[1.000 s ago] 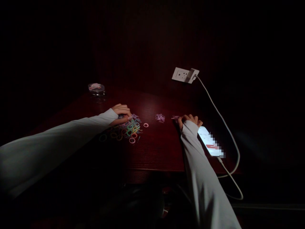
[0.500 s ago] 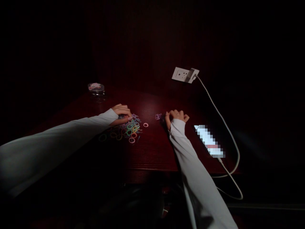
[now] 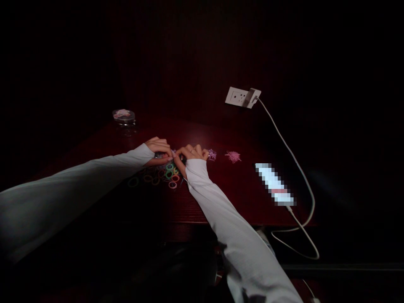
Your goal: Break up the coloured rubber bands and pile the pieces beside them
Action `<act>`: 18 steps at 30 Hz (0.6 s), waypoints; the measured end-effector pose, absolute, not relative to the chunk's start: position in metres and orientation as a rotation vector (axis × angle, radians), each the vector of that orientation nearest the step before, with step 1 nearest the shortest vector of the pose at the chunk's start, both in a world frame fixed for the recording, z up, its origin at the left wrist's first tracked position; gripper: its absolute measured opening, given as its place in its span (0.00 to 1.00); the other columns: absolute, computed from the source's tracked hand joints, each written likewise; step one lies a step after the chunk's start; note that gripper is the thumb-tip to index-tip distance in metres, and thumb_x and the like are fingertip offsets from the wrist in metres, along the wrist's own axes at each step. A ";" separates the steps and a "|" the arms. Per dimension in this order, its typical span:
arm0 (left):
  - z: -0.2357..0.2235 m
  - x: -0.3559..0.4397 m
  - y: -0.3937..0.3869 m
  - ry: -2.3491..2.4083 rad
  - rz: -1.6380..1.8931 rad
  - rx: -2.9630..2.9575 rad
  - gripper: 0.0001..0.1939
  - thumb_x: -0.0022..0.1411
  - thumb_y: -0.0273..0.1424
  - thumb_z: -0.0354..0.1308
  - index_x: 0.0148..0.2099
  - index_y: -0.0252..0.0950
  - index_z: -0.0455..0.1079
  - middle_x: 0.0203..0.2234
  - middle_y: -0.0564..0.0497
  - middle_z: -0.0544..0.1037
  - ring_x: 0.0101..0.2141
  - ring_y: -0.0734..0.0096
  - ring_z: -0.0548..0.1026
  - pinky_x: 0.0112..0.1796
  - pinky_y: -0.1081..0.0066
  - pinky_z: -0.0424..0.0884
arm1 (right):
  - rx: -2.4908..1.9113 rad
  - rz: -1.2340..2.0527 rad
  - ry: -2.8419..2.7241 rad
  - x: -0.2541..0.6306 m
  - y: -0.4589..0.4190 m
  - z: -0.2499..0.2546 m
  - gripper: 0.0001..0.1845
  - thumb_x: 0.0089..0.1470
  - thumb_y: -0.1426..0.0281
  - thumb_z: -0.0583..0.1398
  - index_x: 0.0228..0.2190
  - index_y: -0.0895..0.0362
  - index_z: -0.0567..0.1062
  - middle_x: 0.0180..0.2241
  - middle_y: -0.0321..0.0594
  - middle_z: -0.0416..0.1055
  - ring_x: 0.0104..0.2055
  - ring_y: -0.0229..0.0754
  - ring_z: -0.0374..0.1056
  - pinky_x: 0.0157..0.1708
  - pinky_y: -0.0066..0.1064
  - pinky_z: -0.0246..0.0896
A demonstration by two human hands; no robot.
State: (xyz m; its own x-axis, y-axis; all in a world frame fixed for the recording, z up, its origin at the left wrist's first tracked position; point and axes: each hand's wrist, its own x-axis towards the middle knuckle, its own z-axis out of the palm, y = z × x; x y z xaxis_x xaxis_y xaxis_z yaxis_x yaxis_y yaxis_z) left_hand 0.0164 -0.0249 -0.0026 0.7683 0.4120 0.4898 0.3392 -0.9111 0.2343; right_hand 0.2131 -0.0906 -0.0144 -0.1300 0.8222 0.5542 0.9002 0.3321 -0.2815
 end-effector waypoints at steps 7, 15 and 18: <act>-0.001 0.016 -0.025 0.594 0.817 2.825 0.14 0.70 0.38 0.53 0.37 0.39 0.76 0.27 0.54 0.77 0.35 0.69 0.71 0.43 0.67 0.59 | -1.511 -0.098 -1.912 0.213 -0.090 -0.015 0.22 0.68 0.54 0.54 0.29 0.52 0.78 0.33 0.38 0.75 0.44 0.48 0.64 0.50 0.40 0.42; -0.002 0.017 -0.022 0.710 0.852 2.808 0.13 0.69 0.37 0.54 0.36 0.39 0.76 0.28 0.54 0.79 0.35 0.69 0.72 0.43 0.66 0.59 | -1.724 -0.230 -1.620 0.269 -0.073 -0.012 0.25 0.68 0.53 0.49 0.32 0.52 0.77 0.32 0.40 0.73 0.42 0.49 0.61 0.48 0.41 0.44; -0.002 0.017 -0.022 0.707 0.842 2.812 0.13 0.70 0.36 0.53 0.37 0.39 0.76 0.30 0.54 0.80 0.36 0.68 0.72 0.44 0.66 0.59 | -1.754 -0.329 -1.684 0.291 -0.068 -0.010 0.27 0.68 0.52 0.47 0.32 0.52 0.78 0.30 0.40 0.70 0.41 0.49 0.60 0.48 0.42 0.46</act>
